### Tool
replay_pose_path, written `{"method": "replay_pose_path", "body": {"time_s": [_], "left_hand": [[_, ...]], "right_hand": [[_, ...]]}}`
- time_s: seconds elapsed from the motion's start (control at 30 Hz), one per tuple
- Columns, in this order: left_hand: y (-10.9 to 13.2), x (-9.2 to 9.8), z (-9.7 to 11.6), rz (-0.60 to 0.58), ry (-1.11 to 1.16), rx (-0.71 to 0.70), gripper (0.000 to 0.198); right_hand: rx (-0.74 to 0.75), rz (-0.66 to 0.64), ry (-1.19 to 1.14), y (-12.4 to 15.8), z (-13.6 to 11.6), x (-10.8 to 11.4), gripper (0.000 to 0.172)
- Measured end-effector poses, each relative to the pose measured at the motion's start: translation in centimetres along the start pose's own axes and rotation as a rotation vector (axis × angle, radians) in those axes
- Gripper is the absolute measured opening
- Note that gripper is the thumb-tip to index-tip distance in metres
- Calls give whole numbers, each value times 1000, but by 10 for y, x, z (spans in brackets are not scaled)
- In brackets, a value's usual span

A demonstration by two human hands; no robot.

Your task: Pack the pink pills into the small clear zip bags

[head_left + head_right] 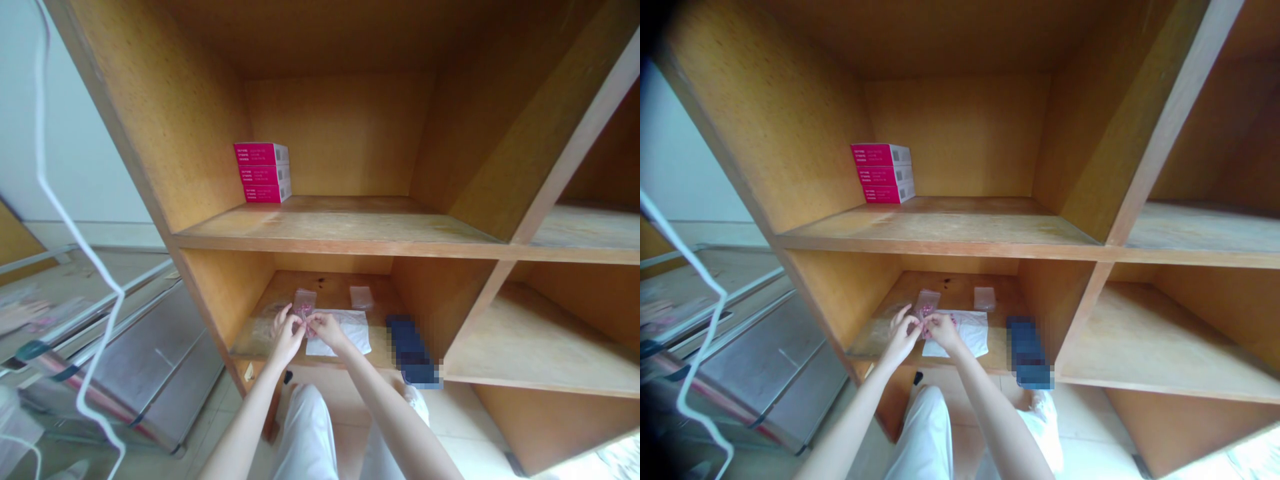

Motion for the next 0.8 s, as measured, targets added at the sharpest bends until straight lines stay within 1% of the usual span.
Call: {"method": "replay_pose_path", "body": {"time_s": [0.13,0.23,0.43,0.6,0.7,0.8], "left_hand": [[-4,4,0,-40,-13,-9,12],[-7,7,2,-53,-39,-21,9],[-13,14,9,-69,-87,-25,11],[-13,16,8,-86,-107,-34,9],[-13,16,7,-92,-116,-56,9],[-12,16,8,-89,-139,-64,9]], "right_hand": [[50,-13,80,4,-6,-1,19],[75,0,133,1,-5,-2,19],[48,-14,144,-4,2,-5,21],[43,-33,149,-5,1,-7,19],[48,-12,211,-3,-2,-8,20],[80,43,303,-1,-7,-7,21]]}}
Point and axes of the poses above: each hand's wrist, its own y-axis away from the middle knuckle, its own x-axis out of the back of the hand, z = x × y, the point moved 3 cm from there along -y, towards the middle knuckle, and after that the axes turned 15 degrees about -x, right-handed, at the moved point
